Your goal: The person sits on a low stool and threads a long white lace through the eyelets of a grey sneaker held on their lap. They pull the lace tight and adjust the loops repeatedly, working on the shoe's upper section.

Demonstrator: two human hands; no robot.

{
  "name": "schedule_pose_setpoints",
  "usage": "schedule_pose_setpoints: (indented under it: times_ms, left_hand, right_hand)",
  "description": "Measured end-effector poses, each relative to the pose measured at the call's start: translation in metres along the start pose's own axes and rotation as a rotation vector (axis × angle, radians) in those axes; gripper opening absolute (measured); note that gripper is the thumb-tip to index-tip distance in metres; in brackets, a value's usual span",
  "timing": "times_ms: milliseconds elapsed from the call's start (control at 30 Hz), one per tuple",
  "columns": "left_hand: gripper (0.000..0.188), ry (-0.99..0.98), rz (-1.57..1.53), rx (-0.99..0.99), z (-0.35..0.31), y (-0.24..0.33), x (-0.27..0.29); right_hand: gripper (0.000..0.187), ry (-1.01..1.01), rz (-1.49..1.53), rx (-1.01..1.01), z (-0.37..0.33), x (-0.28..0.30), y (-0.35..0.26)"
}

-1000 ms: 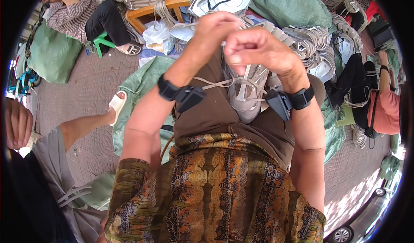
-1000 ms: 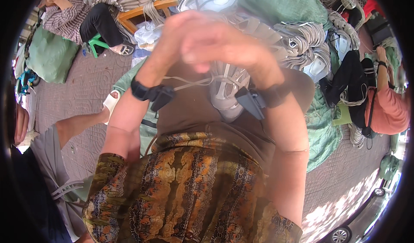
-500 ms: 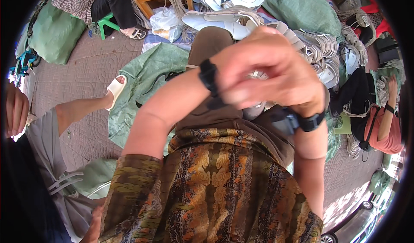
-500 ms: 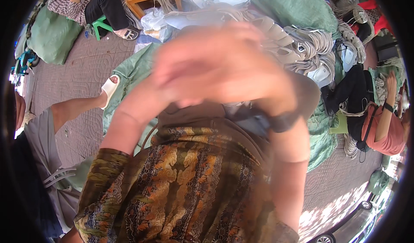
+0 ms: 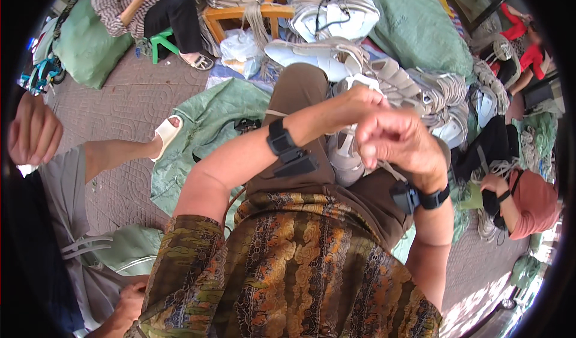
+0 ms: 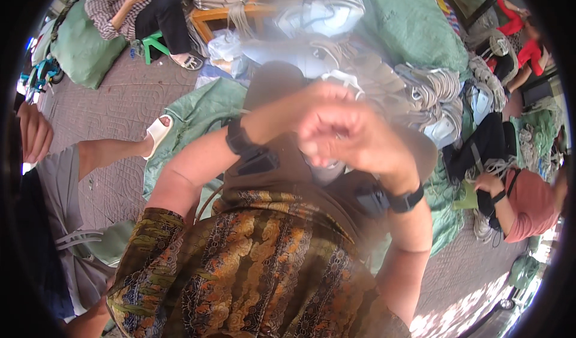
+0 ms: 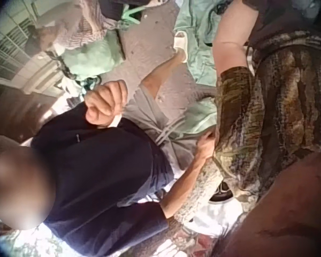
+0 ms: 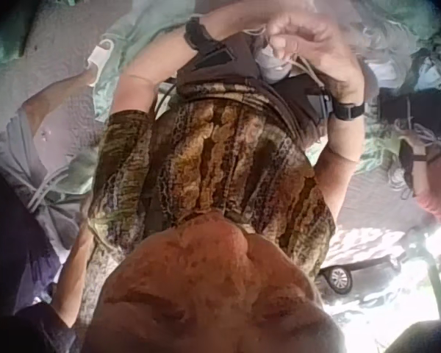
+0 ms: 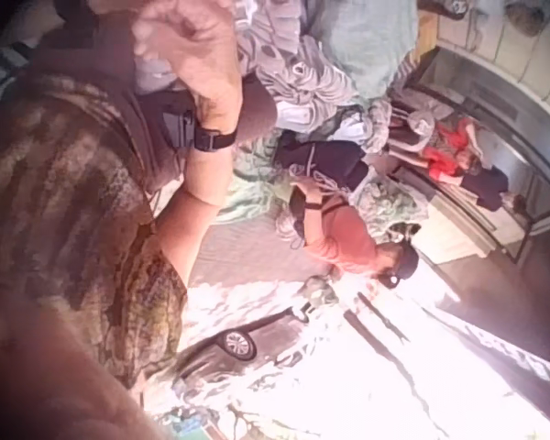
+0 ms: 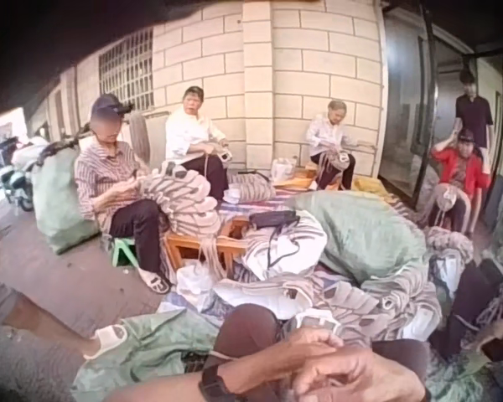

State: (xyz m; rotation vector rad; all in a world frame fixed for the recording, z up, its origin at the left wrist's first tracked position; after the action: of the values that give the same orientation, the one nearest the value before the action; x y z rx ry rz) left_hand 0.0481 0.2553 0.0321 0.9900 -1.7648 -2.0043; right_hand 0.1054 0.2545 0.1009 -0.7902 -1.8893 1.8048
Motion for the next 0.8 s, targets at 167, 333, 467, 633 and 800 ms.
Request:
schedule_pose_setpoints:
  times_ms: [167,333,467,633,800]
  left_hand:
    - [0.015,-0.011,0.065,0.114,-0.036,-0.031,0.017]
    - [0.016,0.055,0.139,0.144,-0.050,-0.042,0.031]
    - [0.014,0.104,0.254,0.069,-0.048,-0.056,0.037]
    - [0.019,0.090,0.336,0.111,-0.048,-0.074,0.036]
    - [0.020,0.109,0.422,0.101,-0.047,-0.076,0.036]
  right_hand:
    - [0.004,0.087,-0.086,-0.110,-0.028,0.005,0.047]
    - [0.004,0.179,-0.242,-0.190,-0.041,0.016,0.081]
    - [0.005,0.206,-0.271,-0.229,-0.046,0.022,0.105]
    - [0.009,0.203,-0.271,-0.230,-0.046,0.023,0.113]
    - [0.012,0.197,-0.282,-0.248,-0.050,0.029,0.133]
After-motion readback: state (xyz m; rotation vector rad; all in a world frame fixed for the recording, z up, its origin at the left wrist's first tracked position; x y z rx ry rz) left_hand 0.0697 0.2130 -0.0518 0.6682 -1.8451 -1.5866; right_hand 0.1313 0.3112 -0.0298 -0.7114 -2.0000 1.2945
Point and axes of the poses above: each hand's wrist, its own z-axis towards the middle knuckle, its own x-axis out of the back of the hand, y = z × x, the point moved 10 cm from there along z, towards the middle knuckle, and after that the axes turned 3 degrees about -y, right-handed, at the moved point
